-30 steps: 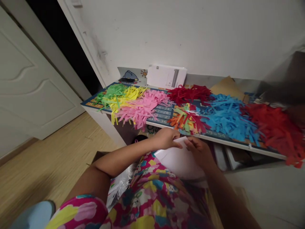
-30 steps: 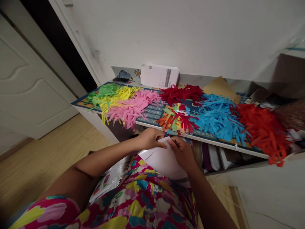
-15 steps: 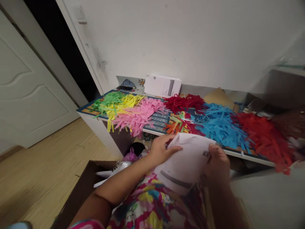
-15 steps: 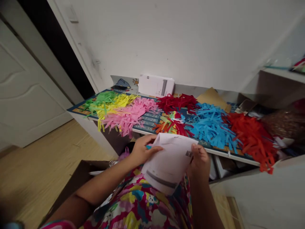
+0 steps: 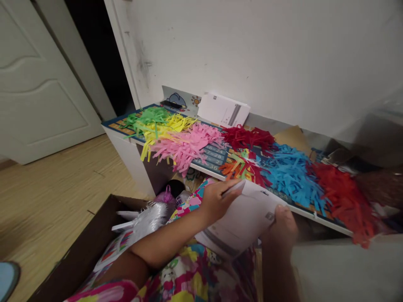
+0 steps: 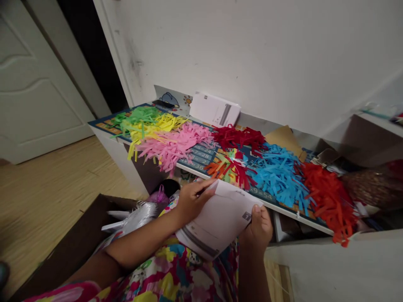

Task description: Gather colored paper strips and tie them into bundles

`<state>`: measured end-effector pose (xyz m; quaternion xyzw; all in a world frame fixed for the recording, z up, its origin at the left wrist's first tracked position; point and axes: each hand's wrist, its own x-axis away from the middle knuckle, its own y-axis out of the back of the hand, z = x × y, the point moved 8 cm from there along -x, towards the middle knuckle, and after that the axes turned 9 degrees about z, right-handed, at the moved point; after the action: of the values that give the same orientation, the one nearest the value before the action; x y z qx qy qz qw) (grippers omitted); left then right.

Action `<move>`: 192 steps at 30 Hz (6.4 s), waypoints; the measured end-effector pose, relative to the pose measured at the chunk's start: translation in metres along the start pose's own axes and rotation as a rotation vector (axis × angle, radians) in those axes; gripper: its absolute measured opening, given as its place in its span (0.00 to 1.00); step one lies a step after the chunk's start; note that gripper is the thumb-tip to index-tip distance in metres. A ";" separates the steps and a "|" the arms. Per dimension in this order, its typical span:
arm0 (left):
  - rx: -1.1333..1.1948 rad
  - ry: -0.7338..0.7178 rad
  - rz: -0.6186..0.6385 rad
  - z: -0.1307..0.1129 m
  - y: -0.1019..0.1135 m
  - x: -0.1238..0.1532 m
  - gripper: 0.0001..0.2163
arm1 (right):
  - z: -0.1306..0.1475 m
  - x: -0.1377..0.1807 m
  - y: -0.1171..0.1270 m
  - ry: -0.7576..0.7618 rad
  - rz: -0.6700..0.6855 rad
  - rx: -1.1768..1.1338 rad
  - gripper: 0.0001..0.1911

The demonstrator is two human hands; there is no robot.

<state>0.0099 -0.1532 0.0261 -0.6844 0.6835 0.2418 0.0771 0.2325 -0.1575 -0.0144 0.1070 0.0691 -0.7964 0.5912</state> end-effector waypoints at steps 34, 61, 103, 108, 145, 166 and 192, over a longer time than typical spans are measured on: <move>0.272 0.090 -0.101 0.032 0.039 0.009 0.14 | 0.014 0.000 -0.018 -0.186 -0.051 0.054 0.18; 0.076 0.146 -0.006 0.011 0.059 0.006 0.19 | 0.008 0.010 -0.050 -0.235 0.250 -0.191 0.23; 0.424 0.285 -0.229 0.048 0.084 0.008 0.23 | 0.069 0.021 -0.059 0.148 0.453 0.055 0.13; 0.303 0.274 -0.190 0.039 0.069 0.014 0.16 | 0.058 0.009 -0.052 0.075 0.416 0.171 0.16; 0.009 0.440 0.785 0.043 0.010 -0.024 0.21 | -0.010 -0.004 -0.043 -0.128 0.508 0.193 0.27; -0.269 -0.088 0.548 -0.003 0.064 -0.021 0.19 | 0.017 0.038 -0.042 0.075 0.659 0.173 0.13; -0.311 0.192 0.531 -0.003 0.046 -0.015 0.27 | 0.017 0.015 -0.036 -0.045 0.499 0.125 0.16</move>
<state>-0.0332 -0.1430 0.0454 -0.5056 0.7971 0.2894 -0.1589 0.1926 -0.1646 -0.0022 0.1393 -0.0220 -0.6308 0.7630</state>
